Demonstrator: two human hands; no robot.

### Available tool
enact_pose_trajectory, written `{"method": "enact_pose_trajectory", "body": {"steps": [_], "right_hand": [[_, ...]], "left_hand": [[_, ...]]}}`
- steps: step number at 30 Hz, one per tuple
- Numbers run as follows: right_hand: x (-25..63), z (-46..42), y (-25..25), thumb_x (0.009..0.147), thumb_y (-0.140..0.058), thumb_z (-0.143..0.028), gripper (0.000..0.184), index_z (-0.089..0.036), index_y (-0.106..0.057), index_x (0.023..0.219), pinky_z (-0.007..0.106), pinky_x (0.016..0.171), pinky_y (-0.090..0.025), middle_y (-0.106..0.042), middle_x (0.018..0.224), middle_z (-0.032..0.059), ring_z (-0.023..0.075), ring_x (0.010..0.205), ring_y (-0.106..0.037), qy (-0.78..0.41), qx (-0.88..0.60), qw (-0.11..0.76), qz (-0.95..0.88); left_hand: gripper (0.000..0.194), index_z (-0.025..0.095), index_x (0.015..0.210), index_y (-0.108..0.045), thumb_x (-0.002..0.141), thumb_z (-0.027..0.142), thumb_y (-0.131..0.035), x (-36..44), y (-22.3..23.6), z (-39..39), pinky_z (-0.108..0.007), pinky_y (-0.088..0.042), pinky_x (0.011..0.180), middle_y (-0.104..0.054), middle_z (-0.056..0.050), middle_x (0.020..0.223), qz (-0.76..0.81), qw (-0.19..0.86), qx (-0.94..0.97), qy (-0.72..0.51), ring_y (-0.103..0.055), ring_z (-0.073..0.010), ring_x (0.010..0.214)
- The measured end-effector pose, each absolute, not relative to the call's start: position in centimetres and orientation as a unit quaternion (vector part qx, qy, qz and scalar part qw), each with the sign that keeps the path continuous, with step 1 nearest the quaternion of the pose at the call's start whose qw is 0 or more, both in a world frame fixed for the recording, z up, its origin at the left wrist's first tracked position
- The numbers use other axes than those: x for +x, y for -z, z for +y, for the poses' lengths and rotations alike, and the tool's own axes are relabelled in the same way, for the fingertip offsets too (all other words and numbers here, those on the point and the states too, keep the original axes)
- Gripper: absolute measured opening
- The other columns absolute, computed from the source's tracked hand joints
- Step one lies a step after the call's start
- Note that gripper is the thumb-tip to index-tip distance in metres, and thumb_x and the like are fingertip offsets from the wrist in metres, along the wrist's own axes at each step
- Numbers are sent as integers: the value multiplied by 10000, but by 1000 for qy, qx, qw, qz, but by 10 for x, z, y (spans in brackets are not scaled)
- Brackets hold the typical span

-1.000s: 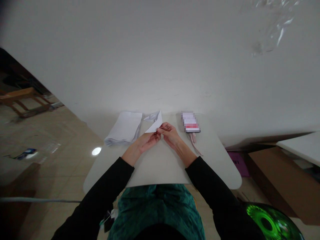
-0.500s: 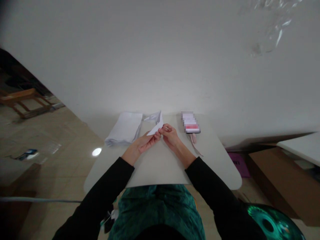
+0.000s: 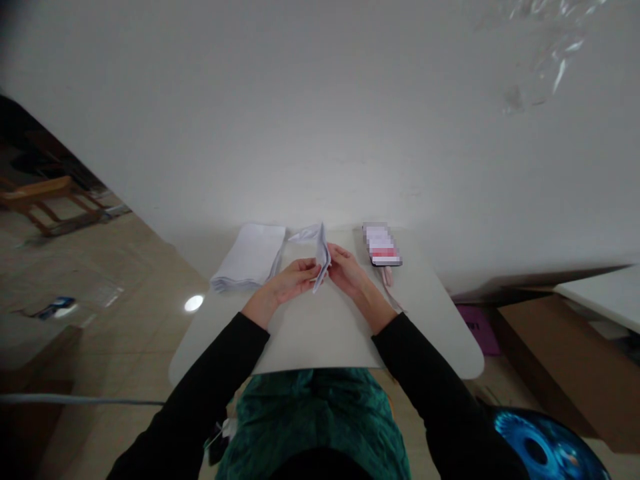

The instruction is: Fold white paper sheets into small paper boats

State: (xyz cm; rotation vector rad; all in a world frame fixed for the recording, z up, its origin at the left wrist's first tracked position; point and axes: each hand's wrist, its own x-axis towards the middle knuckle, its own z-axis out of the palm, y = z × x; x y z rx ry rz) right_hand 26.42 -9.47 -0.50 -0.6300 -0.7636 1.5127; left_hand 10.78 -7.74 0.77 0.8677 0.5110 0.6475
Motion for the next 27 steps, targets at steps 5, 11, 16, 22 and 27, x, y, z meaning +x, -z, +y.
{"method": "enact_pose_trajectory", "body": {"steps": [5,11,16,22,27], "right_hand": [[268,-95,5,590,-891,-406,311,-223,-733,786,252,602,-458,-672,685,-28,110,592,-537,-668,-289,587,-354],[264,-98,4,629,-874,-383,299,-204,-760,839,280,707,-466,-713,774,1,124,686,-585,-659,-293,563,-404],[263,-97,8,638,-869,-374,279,-207,-750,827,265,710,-437,-693,771,-6,116,697,-566,-641,-310,570,-411],[263,-95,12,655,-851,-402,257,-210,-715,758,251,660,-390,-644,724,-25,105,669,-523,-627,-328,586,-396],[261,-96,14,646,-856,-372,250,-193,-693,712,251,650,-378,-614,666,-39,95,633,-503,-619,-333,589,-399]], "left_hand": [[386,122,876,-690,712,451,-808,108,-7,-72,-227,-469,685,-675,-45,824,236,839,364,-329,-627,-124,761],[246,110,801,-694,717,306,-817,110,-9,-72,-213,-444,633,-644,-11,698,284,798,378,-374,-576,-93,634],[250,102,828,-711,714,298,-816,113,-11,-77,-206,-419,591,-647,-11,672,328,766,400,-382,-543,-80,576],[242,123,778,-687,716,322,-811,117,-13,-80,-193,-406,567,-622,16,643,330,718,431,-435,-545,-73,570],[278,113,853,-681,670,249,-841,116,-13,-78,-184,-407,565,-637,13,665,342,727,396,-445,-541,-58,561]]}}
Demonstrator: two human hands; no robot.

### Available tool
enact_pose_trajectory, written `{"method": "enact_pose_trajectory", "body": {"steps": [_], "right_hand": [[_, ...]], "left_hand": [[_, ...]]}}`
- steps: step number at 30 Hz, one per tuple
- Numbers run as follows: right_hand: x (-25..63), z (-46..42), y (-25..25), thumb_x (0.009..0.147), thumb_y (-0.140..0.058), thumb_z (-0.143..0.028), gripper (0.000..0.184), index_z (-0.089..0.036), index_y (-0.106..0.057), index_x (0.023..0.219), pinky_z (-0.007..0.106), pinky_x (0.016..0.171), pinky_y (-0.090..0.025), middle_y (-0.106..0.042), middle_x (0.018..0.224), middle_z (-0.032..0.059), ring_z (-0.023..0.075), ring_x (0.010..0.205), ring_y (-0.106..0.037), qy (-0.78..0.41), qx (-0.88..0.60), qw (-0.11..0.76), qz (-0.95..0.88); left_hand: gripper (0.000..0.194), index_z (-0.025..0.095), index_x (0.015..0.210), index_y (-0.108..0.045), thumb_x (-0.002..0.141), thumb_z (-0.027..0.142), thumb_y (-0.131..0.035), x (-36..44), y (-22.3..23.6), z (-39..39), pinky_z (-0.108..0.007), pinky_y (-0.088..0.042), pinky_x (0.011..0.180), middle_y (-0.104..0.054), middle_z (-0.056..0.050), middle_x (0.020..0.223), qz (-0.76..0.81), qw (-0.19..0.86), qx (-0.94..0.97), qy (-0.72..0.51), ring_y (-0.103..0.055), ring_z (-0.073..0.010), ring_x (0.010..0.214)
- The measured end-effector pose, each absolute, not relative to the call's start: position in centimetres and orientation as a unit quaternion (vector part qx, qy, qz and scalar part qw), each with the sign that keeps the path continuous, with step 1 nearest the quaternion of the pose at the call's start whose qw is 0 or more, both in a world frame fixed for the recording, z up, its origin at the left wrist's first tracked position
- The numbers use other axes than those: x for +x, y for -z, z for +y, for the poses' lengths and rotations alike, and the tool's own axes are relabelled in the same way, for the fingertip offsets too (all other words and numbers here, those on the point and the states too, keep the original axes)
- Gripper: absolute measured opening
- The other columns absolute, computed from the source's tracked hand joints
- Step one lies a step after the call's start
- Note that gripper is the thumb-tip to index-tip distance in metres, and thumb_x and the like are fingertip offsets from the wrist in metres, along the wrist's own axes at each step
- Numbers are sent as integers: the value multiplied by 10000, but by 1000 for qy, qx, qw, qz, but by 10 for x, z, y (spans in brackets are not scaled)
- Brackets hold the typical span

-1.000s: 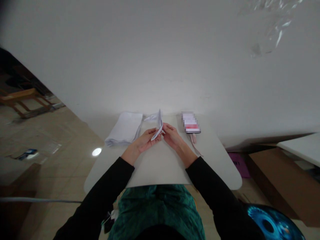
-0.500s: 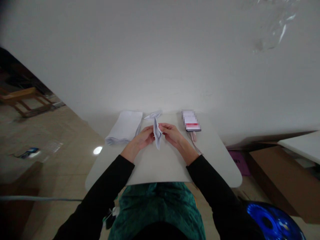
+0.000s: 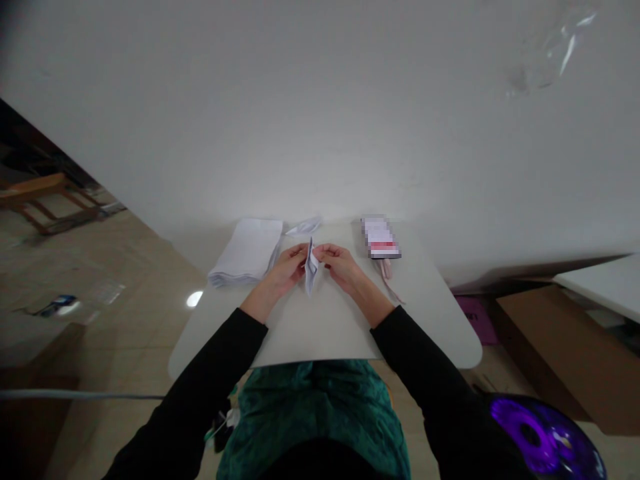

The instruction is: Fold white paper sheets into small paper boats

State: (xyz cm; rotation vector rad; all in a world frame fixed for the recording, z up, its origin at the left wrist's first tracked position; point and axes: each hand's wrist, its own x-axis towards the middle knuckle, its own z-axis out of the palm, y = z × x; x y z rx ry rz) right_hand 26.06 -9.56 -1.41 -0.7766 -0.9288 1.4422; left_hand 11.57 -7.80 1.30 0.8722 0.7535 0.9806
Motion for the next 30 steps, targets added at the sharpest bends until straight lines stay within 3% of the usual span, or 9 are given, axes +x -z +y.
{"method": "enact_pose_trajectory", "body": {"steps": [4,11,16,23,30], "right_hand": [[260,-99,10,649,-855,-350,244,-199,-692,748,248,669,-389,-626,701,-38,96,657,-522,-620,-319,587,-411],[258,-109,-7,710,-811,-366,337,-248,-661,987,272,743,-413,-699,809,-16,133,738,-574,-612,-322,533,-487],[259,-105,-7,666,-829,-367,338,-240,-635,913,273,764,-402,-639,661,-64,114,665,-541,-589,-327,574,-465],[260,-107,-8,659,-827,-354,374,-245,-604,939,286,765,-399,-663,703,-56,117,668,-548,-606,-337,554,-461],[257,-107,-8,623,-858,-370,375,-242,-599,862,265,690,-371,-610,650,-76,106,625,-493,-609,-319,587,-428]], "left_hand": [[362,142,906,-654,627,225,-870,111,-11,-75,-183,-424,563,-638,27,669,342,761,359,-418,-562,-63,556],[419,167,911,-620,600,264,-883,104,-11,-70,-193,-407,523,-646,29,657,332,745,402,-416,-579,-88,538],[332,150,898,-670,673,327,-839,107,-12,-69,-173,-391,531,-623,30,670,347,734,418,-407,-549,-59,551],[289,151,914,-672,677,208,-827,106,-12,-69,-193,-414,572,-630,25,690,341,759,378,-406,-559,-69,579],[369,165,820,-611,634,352,-869,112,-5,-68,-184,-401,575,-587,50,660,290,744,406,-444,-534,-60,572]]}}
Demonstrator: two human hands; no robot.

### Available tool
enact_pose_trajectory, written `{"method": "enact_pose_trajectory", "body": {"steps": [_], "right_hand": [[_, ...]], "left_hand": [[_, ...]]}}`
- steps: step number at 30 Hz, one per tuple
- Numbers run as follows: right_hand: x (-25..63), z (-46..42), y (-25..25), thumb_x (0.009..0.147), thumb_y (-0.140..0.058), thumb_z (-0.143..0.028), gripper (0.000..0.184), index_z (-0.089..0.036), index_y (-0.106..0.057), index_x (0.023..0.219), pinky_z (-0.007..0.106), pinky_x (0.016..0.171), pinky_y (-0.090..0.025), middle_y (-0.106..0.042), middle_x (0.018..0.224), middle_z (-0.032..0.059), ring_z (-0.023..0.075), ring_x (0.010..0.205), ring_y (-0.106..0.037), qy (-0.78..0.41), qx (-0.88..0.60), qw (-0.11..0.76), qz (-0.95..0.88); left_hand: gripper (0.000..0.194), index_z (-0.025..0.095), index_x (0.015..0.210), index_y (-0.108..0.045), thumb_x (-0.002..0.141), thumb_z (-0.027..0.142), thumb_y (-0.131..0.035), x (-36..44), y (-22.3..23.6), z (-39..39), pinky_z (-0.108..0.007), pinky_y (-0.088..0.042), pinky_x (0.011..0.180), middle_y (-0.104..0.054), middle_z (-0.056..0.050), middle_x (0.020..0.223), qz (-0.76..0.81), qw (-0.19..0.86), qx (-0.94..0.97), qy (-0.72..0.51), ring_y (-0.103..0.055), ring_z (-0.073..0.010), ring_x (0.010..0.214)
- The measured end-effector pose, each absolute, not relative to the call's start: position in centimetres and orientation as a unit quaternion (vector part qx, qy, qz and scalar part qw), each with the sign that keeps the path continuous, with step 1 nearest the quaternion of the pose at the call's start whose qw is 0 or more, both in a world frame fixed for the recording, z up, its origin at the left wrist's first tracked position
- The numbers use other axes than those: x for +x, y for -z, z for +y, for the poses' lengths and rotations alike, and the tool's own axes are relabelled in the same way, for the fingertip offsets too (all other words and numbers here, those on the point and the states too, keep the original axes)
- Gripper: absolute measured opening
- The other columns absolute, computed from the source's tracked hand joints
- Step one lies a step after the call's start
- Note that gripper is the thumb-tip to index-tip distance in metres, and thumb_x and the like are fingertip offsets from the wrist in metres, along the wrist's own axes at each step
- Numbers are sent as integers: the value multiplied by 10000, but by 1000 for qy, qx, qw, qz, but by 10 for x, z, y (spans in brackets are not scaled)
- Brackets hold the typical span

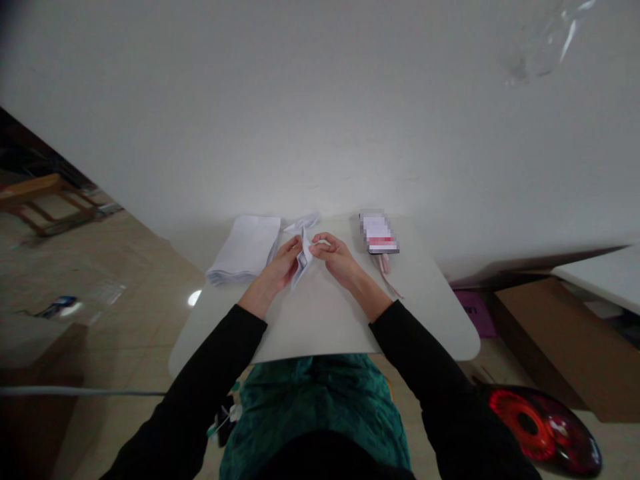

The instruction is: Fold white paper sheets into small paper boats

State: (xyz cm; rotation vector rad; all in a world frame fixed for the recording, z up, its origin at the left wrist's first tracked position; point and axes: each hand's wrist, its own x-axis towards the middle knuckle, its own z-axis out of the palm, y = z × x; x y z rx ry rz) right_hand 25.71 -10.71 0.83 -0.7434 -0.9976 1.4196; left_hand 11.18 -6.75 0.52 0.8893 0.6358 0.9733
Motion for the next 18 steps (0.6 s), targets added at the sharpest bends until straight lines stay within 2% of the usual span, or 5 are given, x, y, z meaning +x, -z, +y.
{"method": "enact_pose_trajectory", "body": {"steps": [5,9,13,18], "right_hand": [[259,-99,-1,603,-882,-378,338,-232,-611,744,239,631,-374,-579,659,-72,90,612,-473,-609,-296,635,-372],[255,-101,0,639,-869,-373,321,-236,-625,797,226,653,-416,-602,703,-66,82,634,-511,-630,-258,635,-365],[247,-106,3,559,-910,-262,456,-254,-581,874,261,765,-471,-691,817,-49,113,748,-618,-642,-254,616,-380],[244,-104,9,524,-917,-253,486,-241,-531,818,288,758,-477,-708,722,-51,127,687,-646,-603,-302,623,-396]], "left_hand": [[431,175,886,-598,641,418,-855,118,-7,-74,-182,-406,577,-603,47,671,280,729,424,-458,-549,-67,583],[435,189,873,-576,604,331,-887,118,-9,-78,-178,-428,583,-633,35,713,252,742,371,-499,-584,-75,616],[330,176,840,-593,654,263,-851,116,-6,-78,-165,-446,562,-647,10,792,256,752,323,-515,-603,-68,637],[257,156,849,-589,680,131,-781,119,-5,-72,-122,-336,403,-607,25,673,313,745,290,-513,-521,-36,482]]}}
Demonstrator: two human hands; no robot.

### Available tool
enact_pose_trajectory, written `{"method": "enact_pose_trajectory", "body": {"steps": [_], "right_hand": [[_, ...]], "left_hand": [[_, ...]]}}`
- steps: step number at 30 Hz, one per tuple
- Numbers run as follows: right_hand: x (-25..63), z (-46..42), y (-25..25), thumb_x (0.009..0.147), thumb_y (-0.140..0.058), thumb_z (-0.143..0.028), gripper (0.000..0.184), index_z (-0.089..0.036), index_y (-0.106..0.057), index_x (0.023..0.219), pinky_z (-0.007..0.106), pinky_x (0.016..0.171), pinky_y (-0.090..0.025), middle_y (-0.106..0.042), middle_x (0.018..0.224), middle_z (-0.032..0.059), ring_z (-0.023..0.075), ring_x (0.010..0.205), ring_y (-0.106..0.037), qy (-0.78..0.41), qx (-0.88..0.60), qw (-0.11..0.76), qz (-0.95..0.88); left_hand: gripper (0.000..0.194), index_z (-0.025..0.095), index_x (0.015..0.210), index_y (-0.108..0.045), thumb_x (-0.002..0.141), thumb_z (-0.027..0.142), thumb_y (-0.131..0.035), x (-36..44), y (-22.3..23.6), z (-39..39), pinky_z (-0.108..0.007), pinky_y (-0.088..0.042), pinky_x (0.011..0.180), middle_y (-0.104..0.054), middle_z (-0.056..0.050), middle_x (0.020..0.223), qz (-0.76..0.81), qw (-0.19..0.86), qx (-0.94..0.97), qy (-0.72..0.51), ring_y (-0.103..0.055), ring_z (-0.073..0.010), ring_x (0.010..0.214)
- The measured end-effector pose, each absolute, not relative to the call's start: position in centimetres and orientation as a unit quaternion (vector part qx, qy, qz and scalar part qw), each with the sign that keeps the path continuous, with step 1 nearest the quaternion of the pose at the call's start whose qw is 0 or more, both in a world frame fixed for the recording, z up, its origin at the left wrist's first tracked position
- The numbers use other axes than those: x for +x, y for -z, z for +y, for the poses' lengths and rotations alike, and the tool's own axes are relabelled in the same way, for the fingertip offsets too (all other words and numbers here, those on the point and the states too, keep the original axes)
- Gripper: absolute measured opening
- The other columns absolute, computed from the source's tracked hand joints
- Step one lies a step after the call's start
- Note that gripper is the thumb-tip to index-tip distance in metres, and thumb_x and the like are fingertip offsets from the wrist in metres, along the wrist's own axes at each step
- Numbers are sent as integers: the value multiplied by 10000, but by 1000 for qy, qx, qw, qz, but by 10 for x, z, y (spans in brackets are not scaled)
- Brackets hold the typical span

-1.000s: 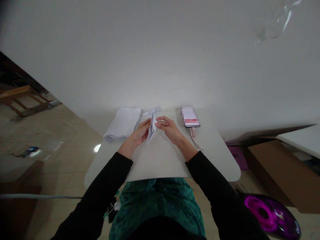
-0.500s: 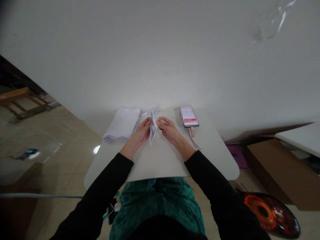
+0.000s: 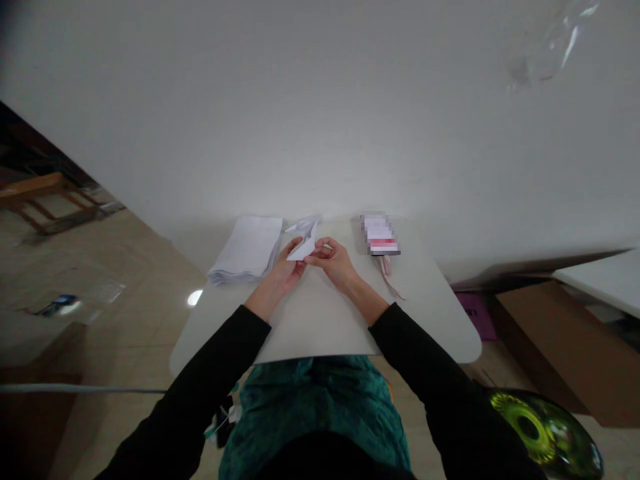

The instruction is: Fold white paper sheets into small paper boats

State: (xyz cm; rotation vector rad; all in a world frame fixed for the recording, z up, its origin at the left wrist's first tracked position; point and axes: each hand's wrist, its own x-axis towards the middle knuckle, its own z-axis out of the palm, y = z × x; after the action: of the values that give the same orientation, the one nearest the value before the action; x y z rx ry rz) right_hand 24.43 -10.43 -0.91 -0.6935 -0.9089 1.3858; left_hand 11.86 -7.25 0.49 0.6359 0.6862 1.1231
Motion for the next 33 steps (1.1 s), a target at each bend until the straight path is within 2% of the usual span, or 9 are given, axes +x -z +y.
{"method": "enact_pose_trajectory", "body": {"steps": [2,5,10,14,19,23,26,30,33], "right_hand": [[244,-104,9,519,-919,-283,485,-238,-526,799,286,738,-471,-693,672,-60,123,653,-633,-600,-311,628,-387],[241,-107,5,532,-912,-331,471,-243,-547,817,257,677,-443,-672,658,-69,109,641,-596,-610,-314,637,-351],[234,-109,4,526,-912,-316,442,-237,-543,756,225,588,-401,-621,685,-81,83,634,-542,-630,-305,645,-307],[239,-102,8,520,-909,-263,425,-244,-546,739,227,653,-449,-555,624,-98,89,663,-563,-605,-294,676,-300],[246,-98,10,505,-910,-280,524,-248,-629,946,278,813,-490,-668,760,-56,129,792,-626,-605,-294,674,-304],[243,-99,14,504,-917,-297,532,-227,-659,963,278,835,-485,-689,787,-42,127,797,-626,-616,-288,655,-330],[244,-96,18,487,-925,-313,541,-223,-656,948,264,772,-476,-642,698,-68,107,710,-583,-608,-301,652,-338],[254,-92,20,595,-869,-390,532,-246,-611,1038,247,633,-418,-643,743,-57,94,637,-507,-539,-379,642,-392],[268,-95,11,743,-747,-481,468,-298,-588,1143,283,684,-440,-654,1001,9,146,811,-551,-386,-454,643,-482]], "left_hand": [[221,149,873,-590,708,99,-727,119,-7,-71,-108,-286,372,-578,36,635,324,757,290,-487,-469,-17,430],[289,168,860,-553,658,8,-684,117,-9,-70,-96,-226,354,-564,58,639,324,754,312,-479,-392,13,379],[323,180,770,-478,636,23,-727,116,-11,-71,-94,-229,353,-591,59,702,306,727,332,-517,-410,17,402],[158,142,800,-567,778,142,-723,120,-12,-72,-98,-362,414,-583,27,683,275,781,286,-482,-503,-16,500],[119,123,847,-606,804,49,-689,114,-12,-70,-109,-463,512,-633,-8,753,280,804,287,-439,-584,-38,588],[147,98,854,-633,756,15,-703,109,-11,-66,-126,-457,510,-611,-1,702,277,809,337,-395,-552,-36,547],[179,96,816,-629,690,22,-733,108,-10,-62,-128,-373,447,-574,14,659,278,807,359,-378,-490,-29,506],[267,157,698,-525,644,131,-785,101,-10,-59,-152,-336,467,-487,58,626,302,764,406,-400,-447,-40,515],[331,177,681,-478,650,232,-803,94,-9,-58,-166,-339,507,-460,63,650,309,727,480,-382,-441,-55,556]]}}
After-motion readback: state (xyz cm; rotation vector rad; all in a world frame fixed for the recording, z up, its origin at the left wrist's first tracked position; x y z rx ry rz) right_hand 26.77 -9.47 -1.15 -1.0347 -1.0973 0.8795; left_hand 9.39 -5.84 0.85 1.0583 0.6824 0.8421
